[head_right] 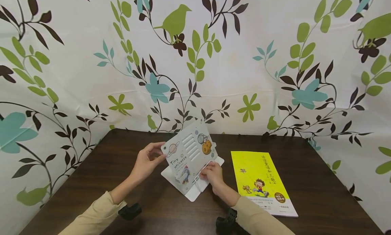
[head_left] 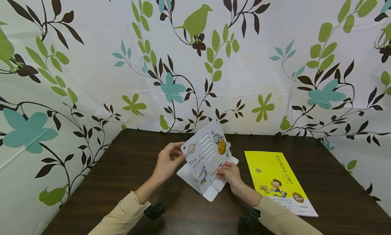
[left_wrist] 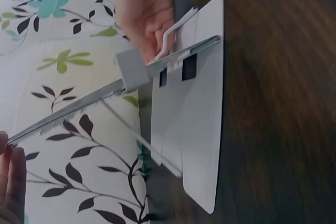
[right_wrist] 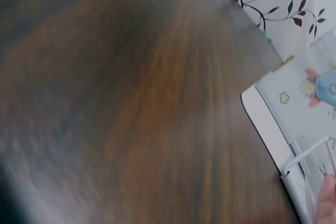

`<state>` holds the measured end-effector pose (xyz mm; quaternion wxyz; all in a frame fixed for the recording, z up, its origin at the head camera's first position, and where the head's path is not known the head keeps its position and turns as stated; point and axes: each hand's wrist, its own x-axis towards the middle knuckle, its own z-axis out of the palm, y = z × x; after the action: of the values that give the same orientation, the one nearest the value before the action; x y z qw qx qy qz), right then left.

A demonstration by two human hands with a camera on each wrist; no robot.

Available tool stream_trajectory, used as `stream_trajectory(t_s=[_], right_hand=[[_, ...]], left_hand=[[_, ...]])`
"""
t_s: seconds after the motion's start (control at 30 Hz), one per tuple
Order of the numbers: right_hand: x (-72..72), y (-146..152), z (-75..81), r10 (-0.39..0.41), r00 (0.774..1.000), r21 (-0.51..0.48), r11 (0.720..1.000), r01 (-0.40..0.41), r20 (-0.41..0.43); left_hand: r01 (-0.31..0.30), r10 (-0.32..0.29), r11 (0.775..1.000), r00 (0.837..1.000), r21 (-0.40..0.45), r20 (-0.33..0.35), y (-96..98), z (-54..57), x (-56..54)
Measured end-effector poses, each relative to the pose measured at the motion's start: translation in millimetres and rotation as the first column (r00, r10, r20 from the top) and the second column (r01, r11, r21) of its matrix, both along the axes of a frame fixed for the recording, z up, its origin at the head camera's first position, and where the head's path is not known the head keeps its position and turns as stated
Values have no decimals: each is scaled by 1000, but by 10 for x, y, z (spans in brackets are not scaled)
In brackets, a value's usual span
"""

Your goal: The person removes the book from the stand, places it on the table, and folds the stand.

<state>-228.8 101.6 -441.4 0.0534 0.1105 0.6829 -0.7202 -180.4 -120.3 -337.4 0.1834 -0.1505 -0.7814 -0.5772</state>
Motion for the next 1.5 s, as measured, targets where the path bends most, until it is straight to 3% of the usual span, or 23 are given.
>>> stream_trajectory(t_s=[0.27, 0.73, 1.03, 1.33, 1.5], right_hand=[[-113, 87, -17, 50, 999, 51, 997, -50, -6], [-291, 227, -13, 177, 984, 158, 972, -172, -22], [-387, 316, 16, 257, 966, 229, 941, -251, 2], [-383, 345, 143, 316, 948, 264, 912, -315, 39], [-465, 384, 43, 326, 945, 263, 909, -324, 39]], left_hand=[[-21, 23, 999, 998, 41, -60, 135, -55, 88], [-58, 67, 997, 978, 53, -197, 350, -111, 188], [-65, 68, 998, 936, 20, -346, 481, -176, 231], [-73, 64, 997, 909, -6, -412, 557, -215, 243], [-80, 57, 996, 891, -32, -450, 552, -419, 119]])
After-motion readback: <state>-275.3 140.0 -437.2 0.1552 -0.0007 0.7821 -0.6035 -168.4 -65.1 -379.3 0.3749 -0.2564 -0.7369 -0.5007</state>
